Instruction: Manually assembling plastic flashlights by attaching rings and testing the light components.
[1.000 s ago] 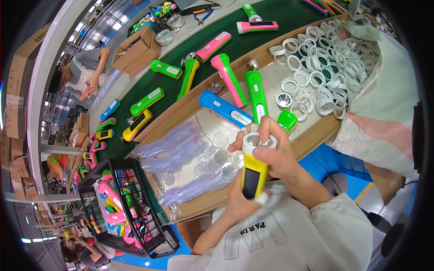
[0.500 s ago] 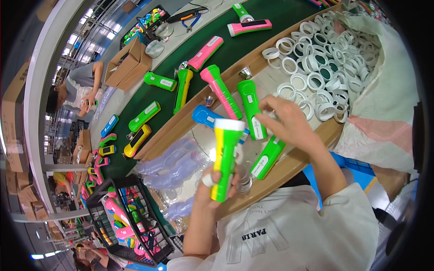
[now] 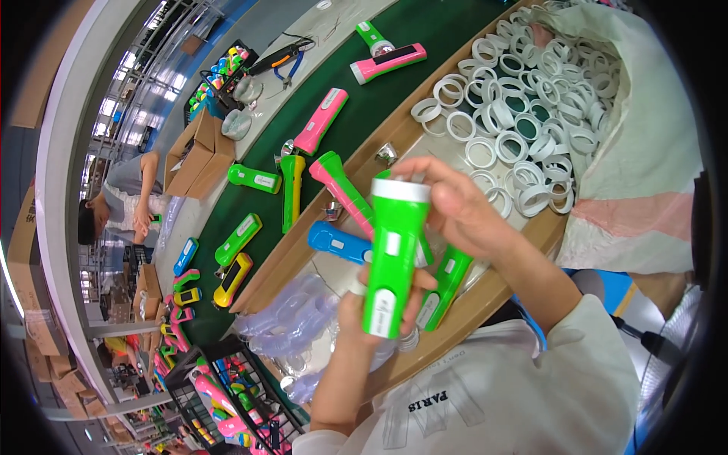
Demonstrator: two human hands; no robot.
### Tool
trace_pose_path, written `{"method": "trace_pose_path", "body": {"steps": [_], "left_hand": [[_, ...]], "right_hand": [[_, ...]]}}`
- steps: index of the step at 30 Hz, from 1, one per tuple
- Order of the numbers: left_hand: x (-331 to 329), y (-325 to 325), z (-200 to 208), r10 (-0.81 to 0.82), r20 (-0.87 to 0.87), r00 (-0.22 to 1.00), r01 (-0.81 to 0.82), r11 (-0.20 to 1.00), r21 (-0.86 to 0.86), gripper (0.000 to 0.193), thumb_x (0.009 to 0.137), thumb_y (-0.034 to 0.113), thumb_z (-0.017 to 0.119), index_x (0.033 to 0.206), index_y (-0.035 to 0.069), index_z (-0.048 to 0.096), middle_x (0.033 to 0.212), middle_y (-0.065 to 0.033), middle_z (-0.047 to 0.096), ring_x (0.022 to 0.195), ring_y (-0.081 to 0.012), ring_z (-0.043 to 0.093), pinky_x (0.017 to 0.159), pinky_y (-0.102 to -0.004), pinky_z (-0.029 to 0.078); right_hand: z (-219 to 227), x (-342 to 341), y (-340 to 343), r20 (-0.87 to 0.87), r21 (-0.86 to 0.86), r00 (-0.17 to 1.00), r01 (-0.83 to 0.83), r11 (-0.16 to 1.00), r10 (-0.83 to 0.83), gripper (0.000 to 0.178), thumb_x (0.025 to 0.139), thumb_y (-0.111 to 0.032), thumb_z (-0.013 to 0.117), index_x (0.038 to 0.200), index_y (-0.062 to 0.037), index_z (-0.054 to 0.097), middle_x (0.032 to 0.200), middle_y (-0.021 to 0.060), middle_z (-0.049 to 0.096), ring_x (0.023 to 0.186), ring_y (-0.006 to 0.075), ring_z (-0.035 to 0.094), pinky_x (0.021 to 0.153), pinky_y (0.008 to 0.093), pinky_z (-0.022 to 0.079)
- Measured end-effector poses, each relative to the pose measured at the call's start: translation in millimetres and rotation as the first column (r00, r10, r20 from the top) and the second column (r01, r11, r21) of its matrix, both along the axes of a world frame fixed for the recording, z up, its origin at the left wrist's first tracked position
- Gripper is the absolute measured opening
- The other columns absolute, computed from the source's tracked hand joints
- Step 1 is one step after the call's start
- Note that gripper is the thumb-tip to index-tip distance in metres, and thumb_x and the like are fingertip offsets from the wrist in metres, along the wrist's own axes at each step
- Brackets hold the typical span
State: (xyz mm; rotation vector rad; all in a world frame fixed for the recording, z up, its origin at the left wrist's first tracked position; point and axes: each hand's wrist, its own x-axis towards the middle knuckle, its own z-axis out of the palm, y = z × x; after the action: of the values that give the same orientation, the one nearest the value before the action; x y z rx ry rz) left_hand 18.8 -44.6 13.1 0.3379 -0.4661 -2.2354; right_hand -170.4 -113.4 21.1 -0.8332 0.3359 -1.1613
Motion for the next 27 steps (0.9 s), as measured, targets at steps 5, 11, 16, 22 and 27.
{"method": "trace_pose_path", "body": {"steps": [5, 11, 16, 22, 27], "left_hand": [[-14.2, 29.4, 5.7, 0.161, 0.469, 0.868, -0.083, 0.980, -0.183, 0.072, 0.085, 0.053, 0.062, 0.133, 0.003, 0.043, 0.108, -0.0158, 0.063, 0.071, -0.0190, 0.061, 0.059, -0.0287, 0.051], [-16.9, 79.9, 13.6, 0.124, 0.547, 0.828, -0.091, 0.992, -0.088, 0.043, 0.080, 0.014, 0.072, 0.116, 0.004, 0.051, 0.085, -0.0075, 0.060, 0.063, -0.0131, 0.058, 0.053, -0.0250, 0.047], [-24.9, 113.7, 28.6, -0.033, -0.195, 0.980, 0.073, 0.977, 0.200, 0.042, 0.081, 0.014, 0.070, 0.115, 0.002, 0.049, 0.083, -0.0107, 0.059, 0.060, -0.0160, 0.057, 0.050, -0.0271, 0.045], [-13.5, 103.6, 3.2, 0.560, 0.785, 0.264, -0.055, 0.822, -0.567, 0.044, 0.077, 0.015, 0.076, 0.113, 0.003, 0.054, 0.084, -0.0033, 0.061, 0.073, -0.0133, 0.059, 0.067, -0.0275, 0.048], [3.5, 82.4, 7.1, 0.347, 0.782, 0.518, -0.233, 0.937, -0.261, 0.040, 0.083, 0.014, 0.071, 0.116, 0.003, 0.051, 0.083, -0.0051, 0.061, 0.060, -0.0109, 0.057, 0.051, -0.0268, 0.048]], "right_hand": [[6.7, 8.4, 22.2, 0.143, 0.171, 0.990, -0.030, 0.985, 0.005, 0.051, 0.083, -0.034, 0.070, 0.118, -0.0067, 0.047, 0.112, 0.0182, 0.058, 0.105, 0.0303, 0.060, 0.097, 0.0452, 0.047], [15.9, 35.6, 47.8, 0.296, 0.075, 0.955, -0.046, 0.996, 0.022, 0.043, 0.073, -0.026, 0.075, 0.100, -0.0113, 0.045, 0.100, 0.0152, 0.059, 0.100, 0.0299, 0.060, 0.096, 0.0447, 0.047], [20.2, 45.5, 71.1, 0.557, -0.011, 0.802, -0.255, 0.967, 0.217, 0.038, 0.073, -0.029, 0.072, 0.090, -0.0128, 0.042, 0.094, 0.0161, 0.057, 0.091, 0.0320, 0.061, 0.102, 0.0525, 0.041], [10.1, 43.6, 76.8, 0.099, -0.014, 0.991, 0.095, 0.995, -0.093, 0.038, 0.077, -0.027, 0.071, 0.094, -0.0112, 0.041, 0.098, 0.0190, 0.060, 0.091, 0.0278, 0.062, 0.095, 0.0468, 0.045], [0.5, 36.2, 46.5, -0.353, -0.052, 0.928, 0.107, 0.993, -0.119, 0.046, 0.085, -0.023, 0.069, 0.118, -0.0070, 0.042, 0.104, 0.0142, 0.060, 0.103, 0.0231, 0.058, 0.086, 0.0373, 0.049]]}}
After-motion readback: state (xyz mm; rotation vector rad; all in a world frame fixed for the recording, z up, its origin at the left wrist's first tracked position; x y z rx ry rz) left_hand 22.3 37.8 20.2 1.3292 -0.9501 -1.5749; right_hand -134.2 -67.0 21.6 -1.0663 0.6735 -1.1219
